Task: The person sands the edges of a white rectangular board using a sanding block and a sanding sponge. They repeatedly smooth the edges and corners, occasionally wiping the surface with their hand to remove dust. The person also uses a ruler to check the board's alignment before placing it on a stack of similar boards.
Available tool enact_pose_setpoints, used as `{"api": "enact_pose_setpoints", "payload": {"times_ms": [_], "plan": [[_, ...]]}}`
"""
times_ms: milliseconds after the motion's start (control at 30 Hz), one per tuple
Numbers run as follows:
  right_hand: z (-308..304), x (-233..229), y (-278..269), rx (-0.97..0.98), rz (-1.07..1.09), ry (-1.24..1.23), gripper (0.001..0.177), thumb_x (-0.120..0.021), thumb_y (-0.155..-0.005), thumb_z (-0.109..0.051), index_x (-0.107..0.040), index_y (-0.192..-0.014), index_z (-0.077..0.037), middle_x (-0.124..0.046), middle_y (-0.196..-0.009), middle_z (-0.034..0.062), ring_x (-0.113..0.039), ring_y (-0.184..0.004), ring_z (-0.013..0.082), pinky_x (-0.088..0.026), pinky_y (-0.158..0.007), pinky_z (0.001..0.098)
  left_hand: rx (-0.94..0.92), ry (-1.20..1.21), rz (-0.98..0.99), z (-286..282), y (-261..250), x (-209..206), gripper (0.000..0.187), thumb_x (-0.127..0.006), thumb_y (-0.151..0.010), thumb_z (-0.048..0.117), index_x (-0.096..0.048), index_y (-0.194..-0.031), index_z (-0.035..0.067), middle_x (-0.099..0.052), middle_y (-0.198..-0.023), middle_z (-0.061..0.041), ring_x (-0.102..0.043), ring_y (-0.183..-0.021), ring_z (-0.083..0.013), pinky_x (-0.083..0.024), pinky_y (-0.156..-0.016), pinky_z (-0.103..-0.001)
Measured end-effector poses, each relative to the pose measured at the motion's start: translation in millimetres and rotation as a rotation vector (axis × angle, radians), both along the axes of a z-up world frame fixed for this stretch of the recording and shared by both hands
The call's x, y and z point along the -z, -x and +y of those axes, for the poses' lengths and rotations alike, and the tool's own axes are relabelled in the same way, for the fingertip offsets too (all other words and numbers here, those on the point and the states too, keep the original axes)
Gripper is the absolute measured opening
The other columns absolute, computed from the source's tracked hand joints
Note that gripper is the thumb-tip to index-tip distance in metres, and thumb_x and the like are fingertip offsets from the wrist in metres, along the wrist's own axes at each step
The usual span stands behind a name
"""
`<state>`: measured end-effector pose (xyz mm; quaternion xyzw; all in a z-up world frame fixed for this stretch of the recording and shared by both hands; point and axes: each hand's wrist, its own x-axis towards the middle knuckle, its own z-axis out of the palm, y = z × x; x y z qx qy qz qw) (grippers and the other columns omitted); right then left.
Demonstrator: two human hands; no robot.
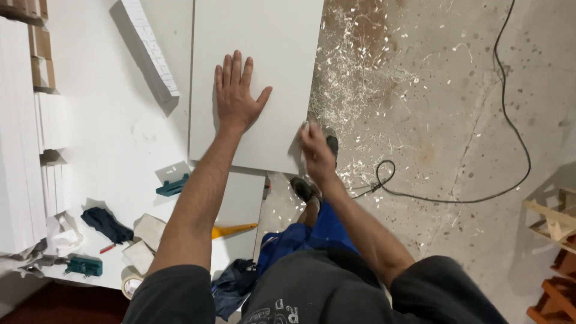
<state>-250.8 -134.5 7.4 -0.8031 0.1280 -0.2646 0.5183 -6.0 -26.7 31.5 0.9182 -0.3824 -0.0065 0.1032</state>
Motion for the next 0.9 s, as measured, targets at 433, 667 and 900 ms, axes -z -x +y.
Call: {"api": "enact_pose_setpoints", "payload": {"times_ms": [433,667,900], "plan": [[3.4,-2.6,3.4,-0.033,0.521,0.194,0.031,-0.053,-0.104,-0.007,-0.046,-0.134,-0.007,-0.055,-0.112,0.0090,-0.053,-0.083,0.0162,-0.057,-0.058,0.0236,-0.003,0.003,0.009,-2.1,-1.0,-4.5,0.076,-0.057,-0.105,0.057,-0.042,-0.161,0.007,-0.023,-0.168,-0.016,-0.017,-0.156,-0.0327,-0.011,-0.128,-0.051],[-40.6,39.5,-41.6,-0.132,0.277,0.381,0.025,-0.062,-0.105,-0.015,-0.059,-0.130,-0.014,-0.054,-0.126,0.0120,-0.054,-0.108,0.0326,-0.053,-0.093,0.0446,-0.012,-0.023,0.024,2.0,1.5,-3.4,0.077,-0.052,-0.106,0.059,-0.039,-0.162,0.008,-0.021,-0.169,-0.016,-0.014,-0.157,-0.0320,-0.009,-0.129,-0.051],[52.8,25.5,67.9,-0.011,-0.061,0.131,0.026,-0.068,-0.102,-0.005,-0.070,-0.127,-0.006,-0.055,-0.148,0.0211,-0.060,-0.135,0.0360,-0.047,-0.115,0.0476,0.007,-0.017,0.014,-2.7,1.3,-13.5,0.075,-0.052,-0.107,0.058,-0.039,-0.163,0.011,-0.021,-0.169,-0.018,-0.015,-0.157,-0.0344,-0.010,-0.128,-0.052]]}}
